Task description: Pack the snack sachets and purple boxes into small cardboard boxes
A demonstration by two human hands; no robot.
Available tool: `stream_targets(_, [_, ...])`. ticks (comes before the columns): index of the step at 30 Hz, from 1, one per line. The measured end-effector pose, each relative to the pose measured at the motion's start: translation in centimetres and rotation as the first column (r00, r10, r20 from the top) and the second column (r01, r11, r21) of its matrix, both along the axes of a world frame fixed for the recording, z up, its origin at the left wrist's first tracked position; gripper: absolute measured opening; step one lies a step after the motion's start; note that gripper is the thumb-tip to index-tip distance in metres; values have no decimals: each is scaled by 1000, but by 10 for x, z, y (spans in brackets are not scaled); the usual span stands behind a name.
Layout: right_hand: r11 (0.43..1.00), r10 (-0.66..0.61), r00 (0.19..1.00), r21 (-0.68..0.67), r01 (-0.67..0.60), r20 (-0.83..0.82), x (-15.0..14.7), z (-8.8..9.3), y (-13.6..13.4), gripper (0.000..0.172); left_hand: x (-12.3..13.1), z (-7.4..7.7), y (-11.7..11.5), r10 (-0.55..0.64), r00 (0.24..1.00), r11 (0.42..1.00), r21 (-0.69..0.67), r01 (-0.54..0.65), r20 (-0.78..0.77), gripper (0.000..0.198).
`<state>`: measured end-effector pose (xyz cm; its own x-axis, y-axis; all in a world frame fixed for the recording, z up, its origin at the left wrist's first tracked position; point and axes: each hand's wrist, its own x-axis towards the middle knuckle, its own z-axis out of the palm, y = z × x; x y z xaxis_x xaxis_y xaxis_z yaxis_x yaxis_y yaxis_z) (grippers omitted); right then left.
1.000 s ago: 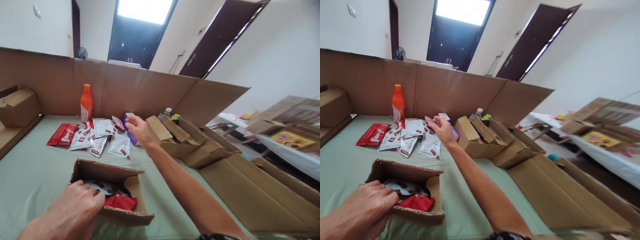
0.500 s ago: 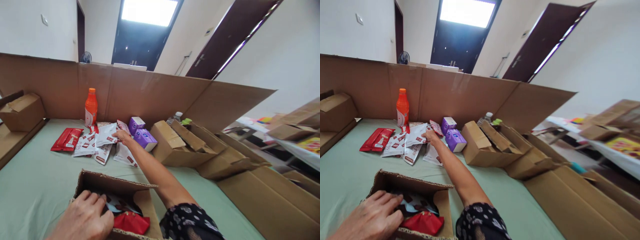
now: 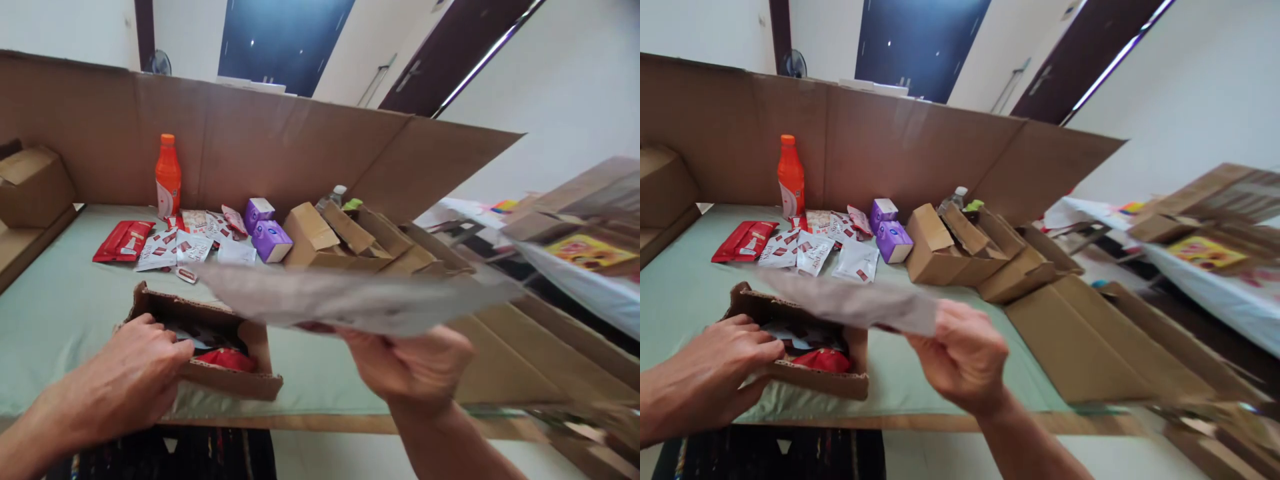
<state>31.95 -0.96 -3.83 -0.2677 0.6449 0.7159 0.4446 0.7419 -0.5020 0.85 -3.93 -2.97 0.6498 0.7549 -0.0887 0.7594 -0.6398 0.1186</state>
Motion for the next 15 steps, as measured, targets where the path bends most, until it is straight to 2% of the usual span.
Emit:
stream_targets(2, [988,139,986,52,-144,89,-11,10,-12,30,-3,-6,-7,-9,998,1000,23,8,56,21])
stream_targets(4, [968,243,954,19,-250,175,-22,20,-14,40,-6,-12,-13,-15,994,999,36,11,112,23])
stream_targets(7, [950,307,899,-48,-307,313,-38,25,-6,40,-9,-19,-19,-26,985,999,48,18,168,28])
stream_targets(10, [961,277,796,-157,-228,538,-58,18,9,39,-11,-22,-20,-42,984,997,75,29,172,31])
stream_targets(13, [939,312,585,-337,-70,749,-86,6,27,33,-13,-25,-18,-47,988,994,107,31,148,31])
stream_targets(15, [903,395,443,-429,-26,805,-105,-3,38,28,-14,-26,-15,-47,989,995,99,34,140,29])
